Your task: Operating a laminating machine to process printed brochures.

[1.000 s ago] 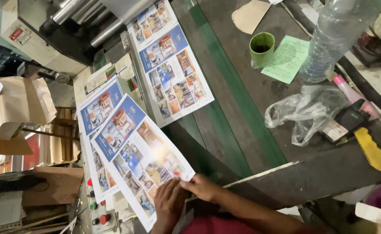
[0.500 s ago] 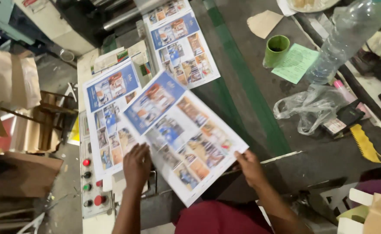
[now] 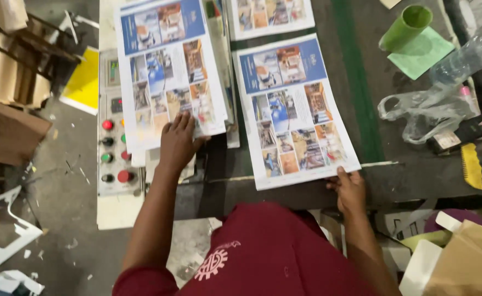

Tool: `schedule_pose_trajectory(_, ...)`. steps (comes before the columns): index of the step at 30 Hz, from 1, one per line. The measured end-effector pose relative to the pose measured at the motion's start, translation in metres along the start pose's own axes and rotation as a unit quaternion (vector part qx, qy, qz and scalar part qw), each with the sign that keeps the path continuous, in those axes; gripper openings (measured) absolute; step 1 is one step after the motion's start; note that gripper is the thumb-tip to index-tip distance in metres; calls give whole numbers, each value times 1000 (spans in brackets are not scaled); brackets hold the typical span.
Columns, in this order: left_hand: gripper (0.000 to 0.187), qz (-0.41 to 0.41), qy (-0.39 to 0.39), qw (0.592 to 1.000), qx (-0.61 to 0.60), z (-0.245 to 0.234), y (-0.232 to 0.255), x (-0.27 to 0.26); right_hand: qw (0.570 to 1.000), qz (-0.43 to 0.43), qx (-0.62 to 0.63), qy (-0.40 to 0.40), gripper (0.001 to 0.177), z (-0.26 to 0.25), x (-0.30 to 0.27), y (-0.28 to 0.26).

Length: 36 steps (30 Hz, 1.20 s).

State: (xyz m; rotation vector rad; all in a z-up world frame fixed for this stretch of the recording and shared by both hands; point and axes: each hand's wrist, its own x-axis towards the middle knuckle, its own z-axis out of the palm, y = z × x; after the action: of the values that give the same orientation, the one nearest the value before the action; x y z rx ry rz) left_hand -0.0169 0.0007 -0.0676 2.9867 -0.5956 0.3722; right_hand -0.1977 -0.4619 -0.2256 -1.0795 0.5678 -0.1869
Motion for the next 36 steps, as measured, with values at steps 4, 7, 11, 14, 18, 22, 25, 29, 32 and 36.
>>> schedule_pose_trajectory(4,42,46,9,995,-85,-26,3,9,997,20,-72,-21,31,30,11,-5)
schedule_pose_trajectory(7,26,74,52,988,-122,-30,3,8,994,17,-96,-43,30,49,30,-6)
schedule_pose_trajectory(11,18,51,105,983,-145,-36,7,7,991,8,-118,-57,31,71,70,-6)
schedule_pose_trajectory(14,14,21,137,978,-154,-41,8,7,991,22,-117,-53,32,83,89,-15)
schedule_pose_trajectory(18,12,6,197,967,-160,-55,14,5,993,54,-94,-41,34,85,92,-19)
schedule_pose_trajectory(22,16,27,259,948,-184,-60,33,3,988,90,-116,-39,44,75,82,1)
schedule_pose_trajectory(25,22,95,280,931,-215,-48,64,2,982,103,-126,-94,49,96,60,5)
schedule_pose_trajectory(29,30,164,226,929,-243,-21,114,-5,939,87,-158,-294,47,155,22,-18)
schedule_pose_trajectory(32,37,173,199,937,-228,-2,146,-4,924,29,-124,-360,38,170,13,-17)
schedule_pose_trajectory(36,39,185,191,940,-216,-14,135,0,954,85,-69,-280,33,159,18,-25)
